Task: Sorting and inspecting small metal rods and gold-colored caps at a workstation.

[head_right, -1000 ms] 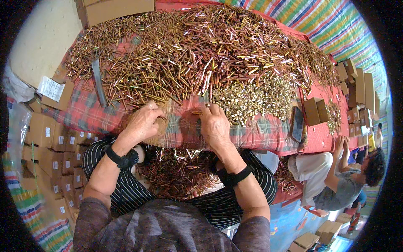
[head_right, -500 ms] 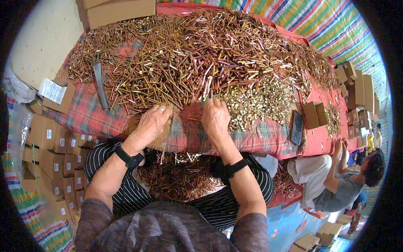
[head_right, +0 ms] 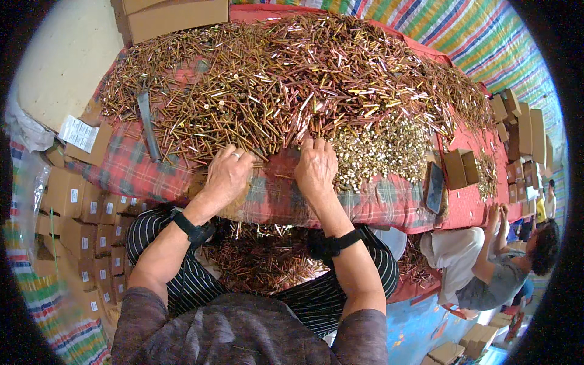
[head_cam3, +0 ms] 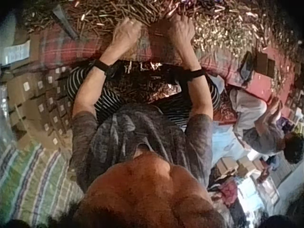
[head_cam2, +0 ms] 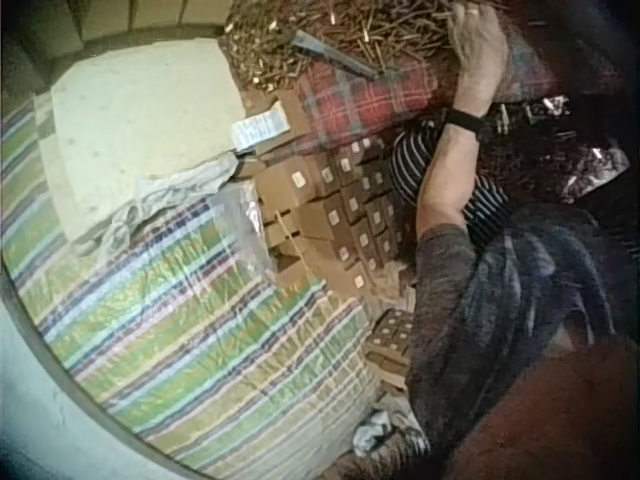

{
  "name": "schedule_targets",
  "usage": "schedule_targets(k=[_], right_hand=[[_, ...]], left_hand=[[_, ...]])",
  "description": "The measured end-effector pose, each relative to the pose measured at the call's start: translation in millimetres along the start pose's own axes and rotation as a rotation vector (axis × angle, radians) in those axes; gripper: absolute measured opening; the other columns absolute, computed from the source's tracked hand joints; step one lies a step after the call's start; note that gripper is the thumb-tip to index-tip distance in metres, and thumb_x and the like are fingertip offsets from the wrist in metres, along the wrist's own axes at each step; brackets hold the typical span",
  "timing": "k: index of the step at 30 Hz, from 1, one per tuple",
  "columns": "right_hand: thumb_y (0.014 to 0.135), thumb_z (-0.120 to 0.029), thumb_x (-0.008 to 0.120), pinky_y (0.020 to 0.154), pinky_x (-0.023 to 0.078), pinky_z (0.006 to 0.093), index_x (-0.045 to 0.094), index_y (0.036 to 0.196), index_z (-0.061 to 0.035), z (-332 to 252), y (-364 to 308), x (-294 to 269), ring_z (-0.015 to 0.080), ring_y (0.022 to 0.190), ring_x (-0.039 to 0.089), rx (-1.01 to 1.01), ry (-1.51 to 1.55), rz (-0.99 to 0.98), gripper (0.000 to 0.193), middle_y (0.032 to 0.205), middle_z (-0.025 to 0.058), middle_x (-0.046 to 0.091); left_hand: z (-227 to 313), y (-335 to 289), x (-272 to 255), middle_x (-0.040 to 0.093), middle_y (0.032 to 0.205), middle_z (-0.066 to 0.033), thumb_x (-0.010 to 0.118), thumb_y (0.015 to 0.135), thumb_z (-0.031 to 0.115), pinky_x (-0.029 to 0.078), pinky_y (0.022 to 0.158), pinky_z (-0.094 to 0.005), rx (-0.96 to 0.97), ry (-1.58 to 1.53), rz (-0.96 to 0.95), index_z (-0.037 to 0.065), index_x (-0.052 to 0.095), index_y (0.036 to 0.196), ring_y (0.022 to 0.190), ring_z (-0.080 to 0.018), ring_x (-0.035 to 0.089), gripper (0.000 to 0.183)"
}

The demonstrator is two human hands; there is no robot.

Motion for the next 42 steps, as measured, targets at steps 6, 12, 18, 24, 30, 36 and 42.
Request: schedule_targets(k=[6,12,18,24,30,36,42], right_hand=[[0.069,0.003,0.053,0.068,0.047,0.0418,0.054,0.09,-0.0041,-28,-17,-26,0.0337,0.079,0.056,-0.02,0.262,-0.204,0.022,0.086,0.0145,0.053],[0.071,0.002,0.053,0.064,0.047,0.0436,0.053,0.091,-0.0043,-32,-28,-27,0.0357,0.078,0.056,-0.028,0.379,-0.229,0.022,0.082,0.0143,0.052],[0.072,0.003,0.053,0.061,0.046,0.0443,0.053,0.09,-0.0037,-33,-30,-36,0.0363,0.073,0.055,-0.069,0.454,-0.148,0.02,0.078,0.0152,0.051],[0.075,0.004,0.054,0.061,0.048,0.0419,0.058,0.093,-0.0067,-26,-30,-35,0.0355,0.073,0.057,-0.006,0.466,-0.176,0.021,0.082,0.0146,0.055],[0.073,0.002,0.055,0.061,0.046,0.0407,0.057,0.09,-0.0038,-30,-34,-43,0.034,0.073,0.055,-0.175,0.47,-0.047,0.019,0.08,0.0142,0.052],[0.074,0.003,0.055,0.061,0.046,0.0438,0.055,0.09,-0.0025,-44,-48,-32,0.0394,0.072,0.056,-0.099,0.826,-0.167,0.017,0.086,0.0175,0.055],[0.077,-0.001,0.055,0.063,0.047,0.0422,0.058,0.087,-0.0047,6,-34,-15,0.0347,0.072,0.056,0.037,0.413,-0.04,0.011,0.077,0.0153,0.054]], left_hand=[[-11,-5,11,0.062,0.081,-0.0045,0.058,0.085,0.009,0.047,0.068,-0.0265,-0.389,-0.696,-0.057,0.0,0.058,0.094,0.072,-0.0146,0.058,0.012],[-6,-13,21,0.057,0.078,0.0042,0.054,0.089,0.01,0.041,0.063,-0.0185,-0.536,-1.054,-0.177,-0.001,0.061,0.098,0.072,-0.0024,0.049,0.017],[-2,-8,7,0.062,0.079,-0.0006,0.054,0.086,0.011,0.042,0.061,-0.0215,-0.447,-1.028,-0.099,-0.001,0.064,0.101,0.069,-0.0053,0.051,0.022],[-2,-12,17,0.066,0.087,-0.006,0.055,0.084,0.011,0.045,0.067,-0.023,-0.549,-1.098,-0.187,-0.001,0.064,0.102,0.076,-0.0082,0.056,0.023],[6,-3,10,0.064,0.082,-0.0018,0.054,0.083,0.009,0.045,0.064,-0.0248,-0.294,-0.81,-0.121,-0.003,0.065,0.097,0.073,-0.0103,0.057,0.022],[17,-19,40,0.057,0.079,0.0019,0.053,0.081,0.007,0.04,0.062,-0.0202,-0.62,-1.195,-0.393,0.001,0.058,0.111,0.07,-0.0048,0.049,0.031],[11,-26,55,0.052,0.075,0.0023,0.052,0.087,0.008,0.032,0.05,-0.0142,-0.796,-1.463,-0.265,-0.001,0.06,0.101,0.059,-0.001,0.041,0.018]])
Point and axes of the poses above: each hand's wrist, its own y-axis towards the middle knuckle, its own x-axis out of the palm, z = x × y, the point moved 8 cm from there along y, towards the middle knuckle
